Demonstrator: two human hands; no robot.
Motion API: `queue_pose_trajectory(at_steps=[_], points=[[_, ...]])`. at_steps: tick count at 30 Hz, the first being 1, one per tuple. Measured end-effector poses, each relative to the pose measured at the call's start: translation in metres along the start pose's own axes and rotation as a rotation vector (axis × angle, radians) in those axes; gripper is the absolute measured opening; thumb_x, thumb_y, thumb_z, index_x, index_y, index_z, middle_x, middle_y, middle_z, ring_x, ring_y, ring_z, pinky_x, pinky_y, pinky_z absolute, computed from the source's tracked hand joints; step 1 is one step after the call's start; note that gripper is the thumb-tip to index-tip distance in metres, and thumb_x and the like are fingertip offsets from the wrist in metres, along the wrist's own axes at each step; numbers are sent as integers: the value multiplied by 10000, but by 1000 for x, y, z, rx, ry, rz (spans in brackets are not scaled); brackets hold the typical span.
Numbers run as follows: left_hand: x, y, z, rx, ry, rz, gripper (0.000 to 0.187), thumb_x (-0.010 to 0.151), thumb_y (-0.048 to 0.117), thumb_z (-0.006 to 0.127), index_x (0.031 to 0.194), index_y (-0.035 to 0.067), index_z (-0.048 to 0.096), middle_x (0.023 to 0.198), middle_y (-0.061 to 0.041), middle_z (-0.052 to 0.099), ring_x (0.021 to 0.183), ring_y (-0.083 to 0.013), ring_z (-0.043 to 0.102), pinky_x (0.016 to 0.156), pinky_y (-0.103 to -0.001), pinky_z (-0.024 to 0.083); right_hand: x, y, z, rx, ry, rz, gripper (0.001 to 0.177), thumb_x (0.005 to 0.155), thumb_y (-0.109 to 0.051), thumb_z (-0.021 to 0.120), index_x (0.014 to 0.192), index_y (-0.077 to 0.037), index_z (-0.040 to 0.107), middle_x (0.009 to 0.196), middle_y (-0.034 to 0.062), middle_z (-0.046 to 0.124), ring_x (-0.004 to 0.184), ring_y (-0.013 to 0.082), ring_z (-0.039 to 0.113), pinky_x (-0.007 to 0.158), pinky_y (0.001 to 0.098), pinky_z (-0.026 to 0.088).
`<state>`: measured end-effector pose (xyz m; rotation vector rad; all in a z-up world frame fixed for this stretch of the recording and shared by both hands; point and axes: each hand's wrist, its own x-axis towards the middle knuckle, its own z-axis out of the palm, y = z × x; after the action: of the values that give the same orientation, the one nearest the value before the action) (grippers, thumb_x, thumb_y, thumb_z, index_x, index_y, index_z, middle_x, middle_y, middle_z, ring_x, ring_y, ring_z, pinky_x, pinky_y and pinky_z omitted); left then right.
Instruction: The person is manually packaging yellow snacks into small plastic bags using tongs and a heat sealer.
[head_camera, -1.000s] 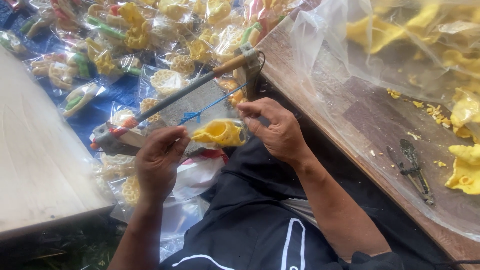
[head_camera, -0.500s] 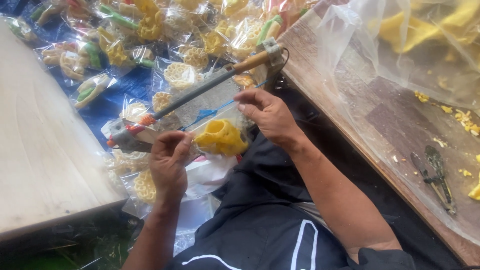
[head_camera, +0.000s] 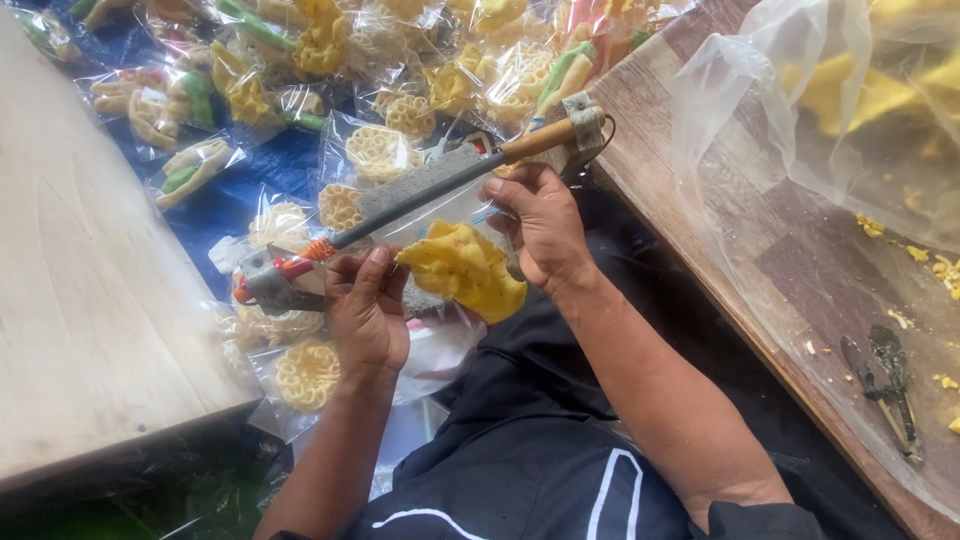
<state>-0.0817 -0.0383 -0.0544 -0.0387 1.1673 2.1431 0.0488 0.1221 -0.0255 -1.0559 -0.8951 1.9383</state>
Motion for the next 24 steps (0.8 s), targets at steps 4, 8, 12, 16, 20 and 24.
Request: queue_pose_trajectory(at_steps=[4, 8, 12, 16, 20, 24], points=[[2, -1, 4, -9, 0, -7, 191, 945, 90, 764, 1008, 166, 600, 1031, -84, 695, 1043, -262, 734, 999, -457, 605, 4, 0, 2, -4, 21, -2, 253, 869, -88, 800, 980, -160, 585, 913, 11, 668, 915, 180, 725, 779, 327, 550], [2, 3, 9, 5, 12, -13, 216, 930, 93, 779, 985, 172, 586, 1023, -72, 705, 1031, -249, 738, 992, -444, 610, 7, 0, 3, 3, 32, 8, 249, 867, -89, 799, 961, -171, 584, 926, 20, 676, 931, 191, 729, 805, 358, 541], [5, 2, 8, 18, 28, -27, 208, 934, 103, 780, 993, 161, 589, 1038, -98, 712, 1036, -269, 744, 1003, -466, 601, 6, -1, 5, 14, 35, 4, 258, 869, -74, 782, 969, -169, 564, 916, 10, 655, 920, 179, 712, 793, 330, 544], [1, 6, 16, 23, 34, -20, 227, 931, 101, 783, 994, 165, 575, 1024, -80, 711, 1016, -242, 747, 1007, -441, 598, 3, -2, 9, 15, 48, -5, 264, 864, -77, 788, 976, -169, 568, 920, 25, 666, 932, 199, 724, 798, 336, 548], [4, 5, 16, 23, 36, -9, 234, 932, 97, 783, 1006, 164, 572, 1039, -88, 709, 1024, -247, 748, 1019, -451, 589, 2, -2, 10, 26, 52, -18, 261, 863, -89, 795, 971, -170, 573, 924, 35, 674, 942, 200, 726, 810, 342, 564], [4, 6, 18, 24, 37, 2, 237, 930, 93, 784, 995, 162, 567, 1022, -76, 710, 1011, -237, 751, 1007, -443, 599, 0, 1, 11, 43, 57, -48, 250, 869, -90, 791, 965, -171, 575, 909, 29, 678, 937, 194, 724, 797, 326, 564]])
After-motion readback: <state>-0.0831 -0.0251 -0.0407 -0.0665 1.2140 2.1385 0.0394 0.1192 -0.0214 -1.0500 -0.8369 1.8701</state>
